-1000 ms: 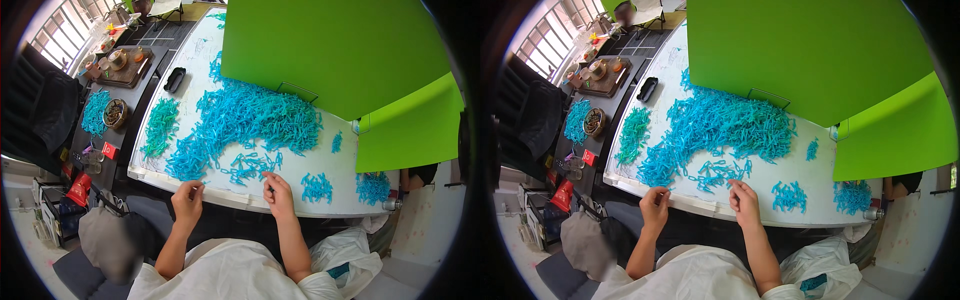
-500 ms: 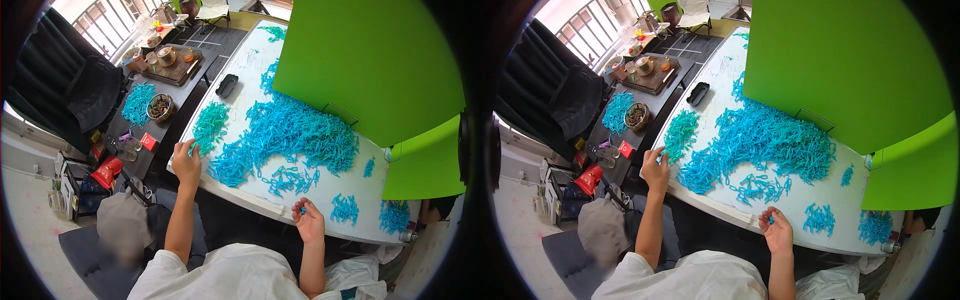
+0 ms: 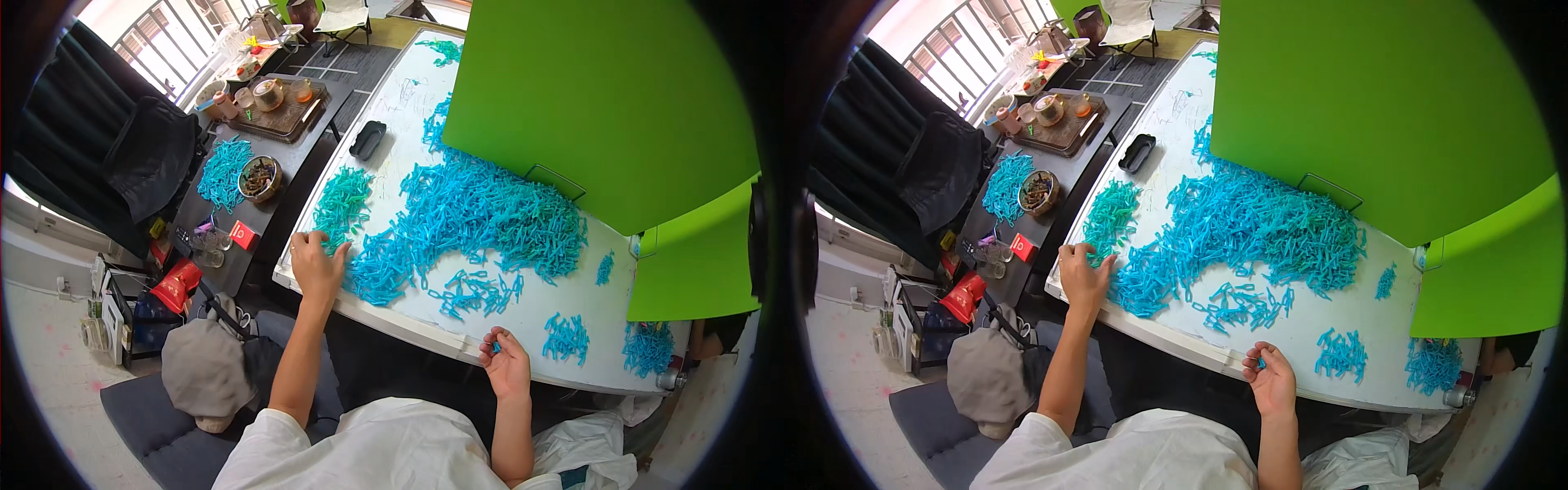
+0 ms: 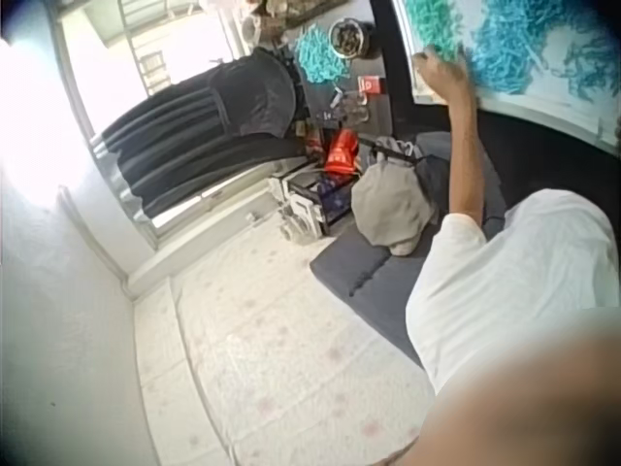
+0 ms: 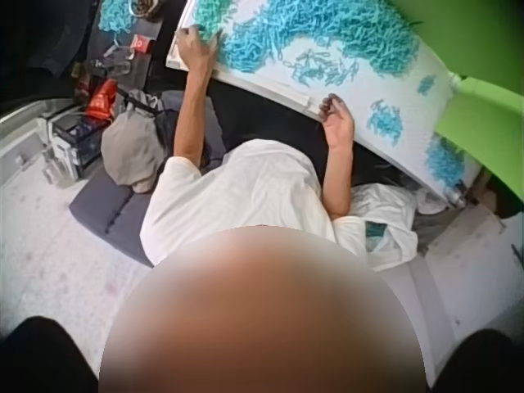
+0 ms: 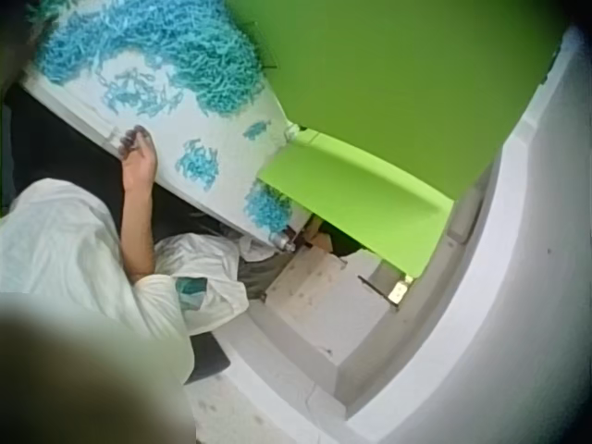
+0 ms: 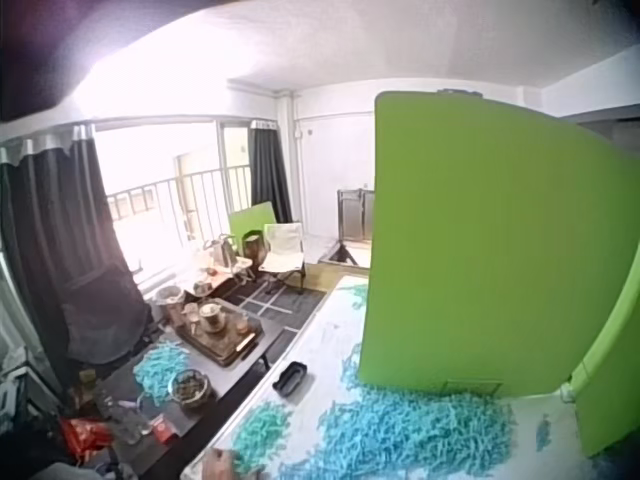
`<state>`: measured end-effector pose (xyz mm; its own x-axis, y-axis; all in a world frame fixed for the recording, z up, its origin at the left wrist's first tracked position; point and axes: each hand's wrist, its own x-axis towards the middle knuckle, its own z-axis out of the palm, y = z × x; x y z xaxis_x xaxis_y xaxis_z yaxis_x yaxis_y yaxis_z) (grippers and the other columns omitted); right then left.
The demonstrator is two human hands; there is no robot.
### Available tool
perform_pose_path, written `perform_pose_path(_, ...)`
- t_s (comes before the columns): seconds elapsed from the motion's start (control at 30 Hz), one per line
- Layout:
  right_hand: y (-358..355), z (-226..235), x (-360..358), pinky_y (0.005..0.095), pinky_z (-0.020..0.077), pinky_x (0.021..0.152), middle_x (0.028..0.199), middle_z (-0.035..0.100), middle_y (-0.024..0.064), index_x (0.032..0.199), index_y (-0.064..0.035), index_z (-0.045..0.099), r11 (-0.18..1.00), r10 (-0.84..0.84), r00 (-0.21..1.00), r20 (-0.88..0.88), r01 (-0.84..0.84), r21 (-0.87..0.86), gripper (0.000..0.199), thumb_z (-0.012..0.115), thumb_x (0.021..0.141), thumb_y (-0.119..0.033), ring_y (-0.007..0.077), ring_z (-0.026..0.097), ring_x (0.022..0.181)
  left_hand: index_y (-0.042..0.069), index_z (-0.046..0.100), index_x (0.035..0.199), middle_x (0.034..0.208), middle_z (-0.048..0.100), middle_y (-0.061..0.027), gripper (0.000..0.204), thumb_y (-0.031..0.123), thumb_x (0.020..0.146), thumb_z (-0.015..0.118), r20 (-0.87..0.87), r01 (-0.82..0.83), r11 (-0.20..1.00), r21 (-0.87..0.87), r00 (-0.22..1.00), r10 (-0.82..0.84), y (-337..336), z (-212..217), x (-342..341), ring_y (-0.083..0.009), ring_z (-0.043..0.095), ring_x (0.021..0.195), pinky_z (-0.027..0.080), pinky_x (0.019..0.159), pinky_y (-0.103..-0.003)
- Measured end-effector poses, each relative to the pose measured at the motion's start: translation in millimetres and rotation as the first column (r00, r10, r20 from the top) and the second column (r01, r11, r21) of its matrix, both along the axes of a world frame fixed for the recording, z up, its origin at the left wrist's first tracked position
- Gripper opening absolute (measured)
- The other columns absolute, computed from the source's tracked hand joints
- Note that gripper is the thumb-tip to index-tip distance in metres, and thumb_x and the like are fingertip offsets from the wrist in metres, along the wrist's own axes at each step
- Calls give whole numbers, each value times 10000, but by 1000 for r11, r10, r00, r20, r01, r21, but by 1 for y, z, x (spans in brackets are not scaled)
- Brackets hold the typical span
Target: Searching through shredded blue packing material on a workbench to pick out and group small plastic parts.
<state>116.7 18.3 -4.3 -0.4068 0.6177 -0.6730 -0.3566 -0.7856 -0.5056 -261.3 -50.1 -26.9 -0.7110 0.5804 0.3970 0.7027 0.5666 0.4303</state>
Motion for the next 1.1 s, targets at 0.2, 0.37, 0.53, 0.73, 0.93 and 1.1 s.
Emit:
perform_pose_path(0.2, -4, 4, -3, 259, 488, 638, 899, 596, 44, 1063, -64, 575, 1000, -3, 999, 50, 2, 12, 149, 551, 946, -152, 155, 582, 780, 31, 618, 957, 962, 516, -157, 404, 211, 684, 856, -25, 15, 1000, 5, 1000, -15, 6, -3, -7, -343, 549, 885, 451, 754, -420)
perform_pose_path(0.37, 8, 5, -21, 241, 399, 547, 809, 572, 12, 1047, -37, 604, 986, 47, 975, 217, -80, 147, 147, 592, 933, -129, 97, 512, 657, 33, 606, 948, 958, 540, -153, 258, 39, 749, 770, -3, 108, 960, 259, 994, -111, -3, 13, 38, -329, 559, 881, 447, 732, -379)
perform_pose_path(0.53, 32, -2, -59, 276, 380, 501, 669, 564, 4, 885, -14, 700, 693, -43, 737, 675, -464, 551, 110, 719, 828, -105, 83, 484, 563, 76, 639, 818, 763, 636, -79, 184, -57, 712, 711, 122, 404, 842, 357, 874, -471, -13, 3, 117, -267, 615, 664, 462, 558, -353)
perform_pose_path(0.73, 67, -13, -105, 325, 425, 520, 649, 600, 67, 915, -86, 721, 220, -264, 552, 791, -764, 606, 131, 720, 789, -123, 190, 546, 538, 61, 670, 847, 698, 612, -70, 140, -2, 743, 739, 227, 549, 757, 353, 735, -639, -1, 0, 152, -228, 589, 560, 450, 507, -336)
perform_pose_path(0.93, 86, -19, -140, 394, 494, 579, 756, 668, 97, 1011, -127, 694, -30, -367, 588, 720, -782, 623, 237, 721, 776, -136, 269, 629, 640, 62, 676, 844, 664, 591, -56, 128, 3, 748, 737, 327, 483, 779, 400, 719, -613, -3, -13, 152, -189, 526, 487, 401, 463, -313)
perform_pose_path(1.1, 103, -27, -157, 421, 509, 607, 810, 688, 94, 996, -125, 689, -135, -405, 527, 747, -842, 522, 224, 724, 780, -170, 307, 646, 682, 61, 677, 827, 654, 588, -55, 123, 2, 741, 740, 240, 514, 765, 389, 745, -622, 2, -15, 156, -191, 531, 493, 406, 467, -316)
